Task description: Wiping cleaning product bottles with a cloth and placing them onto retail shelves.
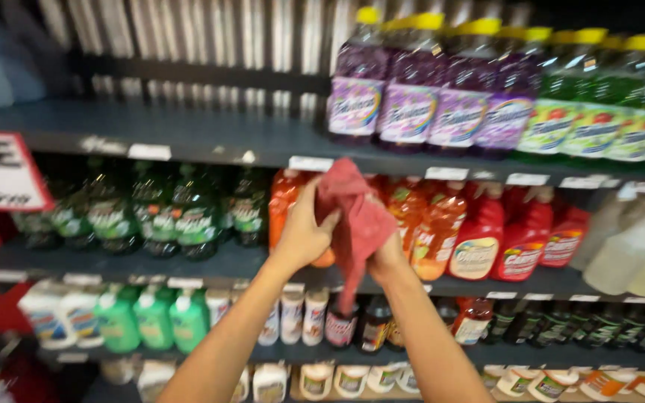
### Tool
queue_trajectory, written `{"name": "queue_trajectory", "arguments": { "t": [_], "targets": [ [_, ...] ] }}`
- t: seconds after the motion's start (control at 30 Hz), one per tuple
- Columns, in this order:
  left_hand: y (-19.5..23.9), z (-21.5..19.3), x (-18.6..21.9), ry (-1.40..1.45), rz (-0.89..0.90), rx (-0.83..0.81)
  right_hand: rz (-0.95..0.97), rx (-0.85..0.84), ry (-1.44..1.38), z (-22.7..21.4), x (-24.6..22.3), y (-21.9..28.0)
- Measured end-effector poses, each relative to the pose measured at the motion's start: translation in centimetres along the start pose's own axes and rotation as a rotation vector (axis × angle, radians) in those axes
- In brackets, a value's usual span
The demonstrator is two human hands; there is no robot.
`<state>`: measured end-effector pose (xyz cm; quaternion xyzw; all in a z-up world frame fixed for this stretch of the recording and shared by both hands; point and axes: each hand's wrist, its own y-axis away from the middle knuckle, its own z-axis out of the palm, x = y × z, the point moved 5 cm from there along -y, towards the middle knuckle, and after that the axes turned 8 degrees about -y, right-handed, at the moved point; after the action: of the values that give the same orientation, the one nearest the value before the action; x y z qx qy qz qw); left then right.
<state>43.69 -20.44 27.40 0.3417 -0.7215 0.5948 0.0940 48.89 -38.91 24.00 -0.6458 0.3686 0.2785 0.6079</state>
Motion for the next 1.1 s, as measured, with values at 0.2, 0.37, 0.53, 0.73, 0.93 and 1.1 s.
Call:
{"name": "queue_trajectory", "arguments": {
  "t": [0.2,0.37,0.53,0.73,0.93,1.1],
  "targets": [
    [6.2,-6.5,-8.1,-0.048,-0.27,-0.169,0.835,0.12,-0.915,5.7,6.6,7.5],
    [10.4,-12.1,-7.3,-0.248,-0.053,-0.087,0.827,-0.122,-1.067,11.9,11.5,11.9],
    [16.2,-16.7,-5.9,-0.516,-0.181,-0.216,0.941,-0.409,-0.983,23.4,13.0,18.4],
    [25.1,-23.7,-8.5,-0.393,-0.28,-0.491,1.222,-0.187,-1.148,35.2,21.4,25.6],
    [34.3,-35.1,-11.1,-0.098,-0.444,-0.5,1.446,-0.06,-1.414,47.6,16.3,35.0],
    [40.0,-44.6,-13.8,-0.042,-0.566,-0.421,1.361,-0.205,-1.32,59.0,8.6,34.0]
  ]
}}
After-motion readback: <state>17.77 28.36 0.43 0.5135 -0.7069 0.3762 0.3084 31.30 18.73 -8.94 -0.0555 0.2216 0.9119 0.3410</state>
